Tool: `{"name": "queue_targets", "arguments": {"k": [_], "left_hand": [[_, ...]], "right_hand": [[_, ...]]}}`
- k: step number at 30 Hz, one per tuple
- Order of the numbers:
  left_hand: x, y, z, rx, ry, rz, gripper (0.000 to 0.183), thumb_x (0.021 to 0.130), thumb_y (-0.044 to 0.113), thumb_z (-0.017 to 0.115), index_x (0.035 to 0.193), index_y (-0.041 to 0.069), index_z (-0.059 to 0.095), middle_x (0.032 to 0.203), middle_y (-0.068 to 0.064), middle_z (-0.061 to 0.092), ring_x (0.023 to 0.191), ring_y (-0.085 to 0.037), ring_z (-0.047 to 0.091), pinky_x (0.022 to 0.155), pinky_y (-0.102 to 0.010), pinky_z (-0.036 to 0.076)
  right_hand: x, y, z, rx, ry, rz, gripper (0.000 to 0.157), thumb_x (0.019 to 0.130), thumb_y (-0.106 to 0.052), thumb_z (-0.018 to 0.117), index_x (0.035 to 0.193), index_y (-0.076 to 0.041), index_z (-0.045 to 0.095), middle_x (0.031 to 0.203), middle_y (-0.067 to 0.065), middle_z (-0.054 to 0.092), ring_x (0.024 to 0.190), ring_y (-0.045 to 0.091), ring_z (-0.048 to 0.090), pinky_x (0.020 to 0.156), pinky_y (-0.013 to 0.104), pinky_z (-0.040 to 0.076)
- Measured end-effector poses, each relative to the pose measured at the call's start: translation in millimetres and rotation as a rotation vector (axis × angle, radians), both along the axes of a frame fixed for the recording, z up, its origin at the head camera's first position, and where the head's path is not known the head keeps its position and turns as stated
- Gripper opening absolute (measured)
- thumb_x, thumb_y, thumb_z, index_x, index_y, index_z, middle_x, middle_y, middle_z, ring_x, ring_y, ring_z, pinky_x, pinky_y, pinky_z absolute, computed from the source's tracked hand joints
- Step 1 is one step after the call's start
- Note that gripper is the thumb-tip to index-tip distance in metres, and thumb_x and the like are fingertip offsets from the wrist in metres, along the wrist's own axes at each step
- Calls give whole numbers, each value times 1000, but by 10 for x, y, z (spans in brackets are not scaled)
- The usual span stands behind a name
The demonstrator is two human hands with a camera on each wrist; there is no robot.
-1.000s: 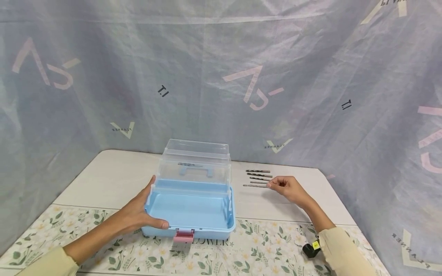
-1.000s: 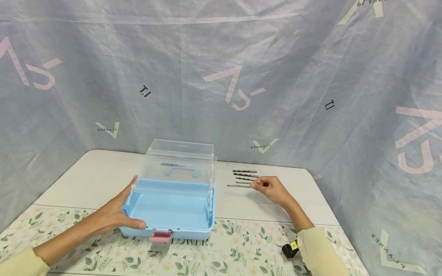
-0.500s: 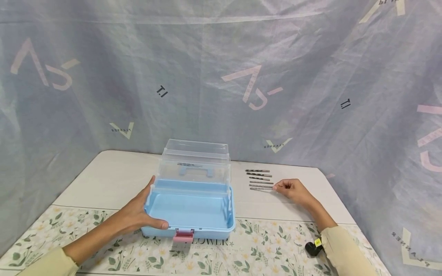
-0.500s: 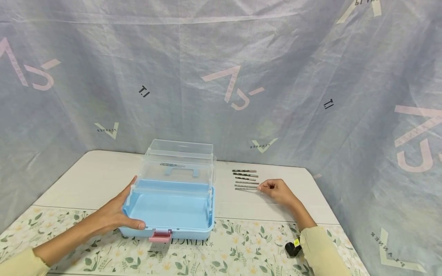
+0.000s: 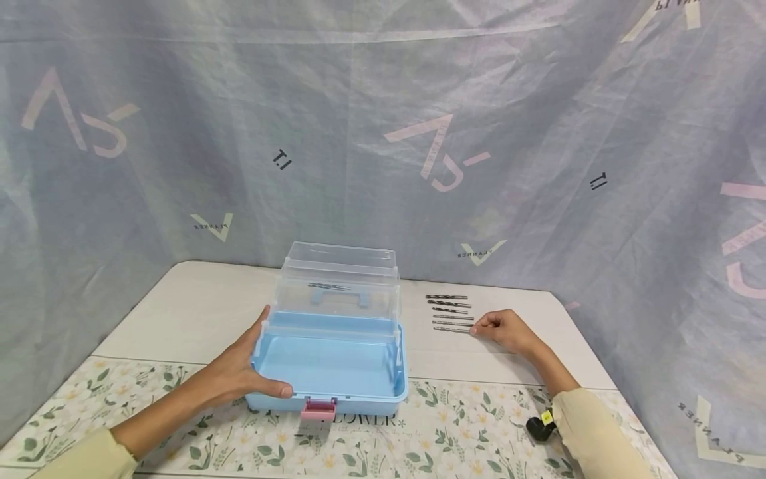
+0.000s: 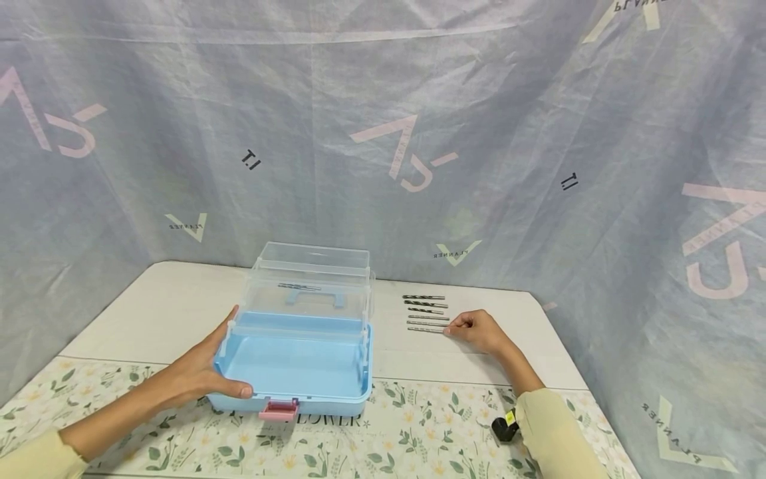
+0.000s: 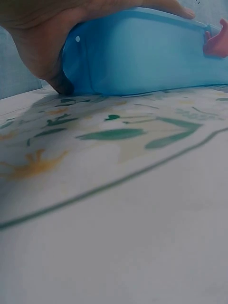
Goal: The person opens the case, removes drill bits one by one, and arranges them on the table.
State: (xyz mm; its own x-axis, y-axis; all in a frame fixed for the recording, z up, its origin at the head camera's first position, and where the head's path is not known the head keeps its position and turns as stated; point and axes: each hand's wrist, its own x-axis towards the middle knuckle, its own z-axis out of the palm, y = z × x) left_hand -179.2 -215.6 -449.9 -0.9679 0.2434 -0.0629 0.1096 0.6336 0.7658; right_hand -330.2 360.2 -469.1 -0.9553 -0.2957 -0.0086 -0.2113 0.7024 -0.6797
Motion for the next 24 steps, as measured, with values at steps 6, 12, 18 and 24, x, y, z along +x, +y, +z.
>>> {"name": "queue_targets", "arguments": {"k": [6,12,18,24], "left_hand": [[-2,6,6,-2,-10,2,169,72,50,107,180,29,-21,186,-38,-1,165,-72,14,116,-91,38],[-3,9,9,1,-21,4,169,72,50,108,181,27,-20,185,-38,-2,165,-72,13,116,-91,38],[-4,7,10,-3,-26,6,170,72,51,108,180,31,-22,185,-38,-2,165,-72,13,116,-91,37],[-2,12,9,-2,-14,6,170,71,50,108,180,31,-21,185,-38,-2,164,-72,14,117,-91,37]], "right_hand": [[-3,-5,0,-2,-6,-33,19,106,-27,82,105,-8,86,84,3,72,68,10,44,66,28,38],[-8,-15,4,-8,-8,-57,20,104,-28,85,103,-9,87,84,3,75,70,12,48,68,28,40],[-10,-17,2,-9,-6,-70,21,103,-30,86,103,-9,87,81,3,73,69,12,48,67,28,40],[-5,-16,7,-14,-5,-69,23,103,-31,86,105,-9,87,83,4,75,70,12,48,68,29,40]]}}
